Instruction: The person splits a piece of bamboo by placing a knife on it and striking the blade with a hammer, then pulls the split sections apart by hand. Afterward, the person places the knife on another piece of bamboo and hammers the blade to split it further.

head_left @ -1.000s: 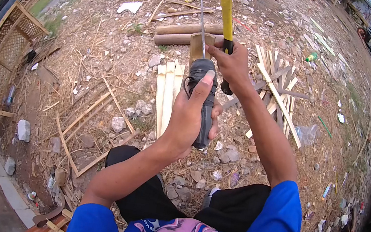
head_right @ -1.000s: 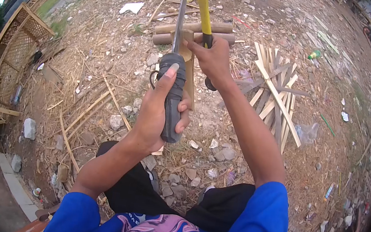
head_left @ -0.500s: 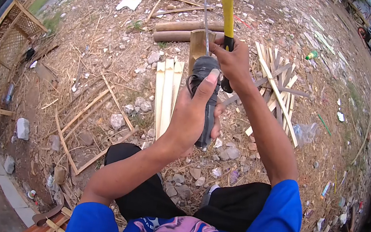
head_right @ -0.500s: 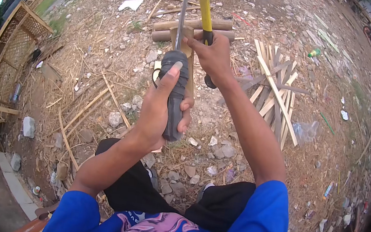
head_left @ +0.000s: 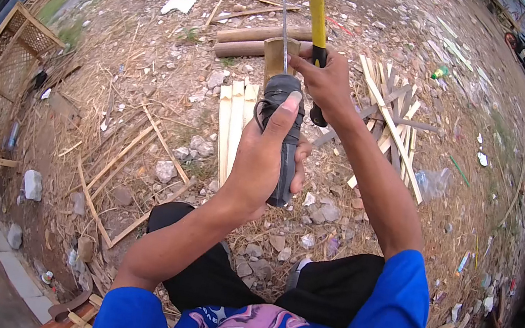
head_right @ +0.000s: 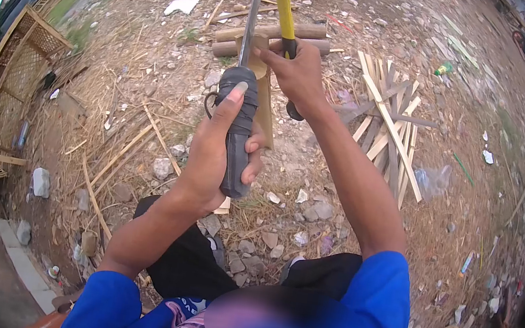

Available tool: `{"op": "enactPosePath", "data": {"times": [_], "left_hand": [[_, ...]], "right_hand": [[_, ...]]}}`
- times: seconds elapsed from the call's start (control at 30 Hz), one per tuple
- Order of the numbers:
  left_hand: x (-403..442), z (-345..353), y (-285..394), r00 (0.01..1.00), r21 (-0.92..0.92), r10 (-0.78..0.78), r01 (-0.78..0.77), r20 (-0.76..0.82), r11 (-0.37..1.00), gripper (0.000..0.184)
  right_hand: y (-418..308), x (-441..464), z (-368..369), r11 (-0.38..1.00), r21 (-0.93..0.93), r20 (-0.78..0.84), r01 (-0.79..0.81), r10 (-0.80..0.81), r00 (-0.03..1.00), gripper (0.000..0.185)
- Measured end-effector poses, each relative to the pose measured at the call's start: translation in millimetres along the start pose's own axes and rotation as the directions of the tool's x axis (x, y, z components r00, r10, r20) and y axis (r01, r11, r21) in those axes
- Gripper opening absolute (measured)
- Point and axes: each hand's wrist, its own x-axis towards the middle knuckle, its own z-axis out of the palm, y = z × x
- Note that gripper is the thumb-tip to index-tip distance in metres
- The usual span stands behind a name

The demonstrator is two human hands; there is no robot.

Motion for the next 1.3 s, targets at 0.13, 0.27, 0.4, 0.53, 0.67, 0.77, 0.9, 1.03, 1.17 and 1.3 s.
{"op": "enactPosePath", "data": {"times": [0.13, 0.27, 0.4, 0.53, 0.67, 0.77, 0.9, 1.03, 1.17, 1.3], "left_hand": [[-1, -3, 0, 1.0, -0.006, -0.013, 0.013, 0.018, 1.0, 0.039], [-1, -3, -1, 1.0, -0.005, -0.011, 0.011, 0.012, 1.0, 0.04], [-1, -1, -2, 1.0, 0.029, -0.006, 0.006, 0.008, 1.0, 0.041], [-2, -2, -3, 1.0, 0.032, 0.0, -0.001, 0.02, 0.999, 0.042], [-4, 0, 0, 1.0, 0.009, -0.005, 0.005, 0.012, 1.0, 0.041], [-4, 1, 0, 1.0, 0.016, -0.008, 0.008, 0.004, 1.0, 0.039], [-4, 1, -4, 1.0, 0.004, -0.001, 0.001, 0.002, 1.0, 0.039], [-6, 2, -4, 1.0, -0.017, 0.011, -0.011, 0.012, 1.0, 0.04], [-7, 1, -2, 1.0, -0.017, 0.008, -0.007, 0.018, 1.0, 0.04], [-8, 0, -3, 1.0, -0.015, -0.006, 0.007, 0.025, 1.0, 0.04]], "right_hand": [[-8, -2, -1, 1.0, -0.002, -0.008, -0.018, 0.018, 1.0, 0.027], [-3, 0, -1, 1.0, -0.016, -0.014, -0.01, 0.01, 1.0, 0.028], [10, 5, 1, 0.999, 0.005, -0.019, 0.035, -0.035, 0.999, 0.025], [5, 3, 0, 1.0, 0.002, -0.027, 0.022, -0.022, 0.999, 0.025], [-2, 0, -4, 1.0, 0.012, 0.002, -0.003, 0.003, 1.0, 0.029], [5, 3, -3, 0.999, 0.021, -0.006, -0.025, 0.025, 1.0, 0.029], [5, 2, 2, 0.998, -0.028, -0.016, 0.049, -0.049, 0.999, 0.022], [5, 0, 1, 0.998, -0.037, -0.003, 0.054, -0.054, 0.999, 0.022], [11, 3, -1, 0.999, -0.01, -0.016, 0.043, -0.043, 0.999, 0.028], [6, 2, -2, 0.999, -0.01, -0.012, 0.034, -0.034, 0.999, 0.028]]}}
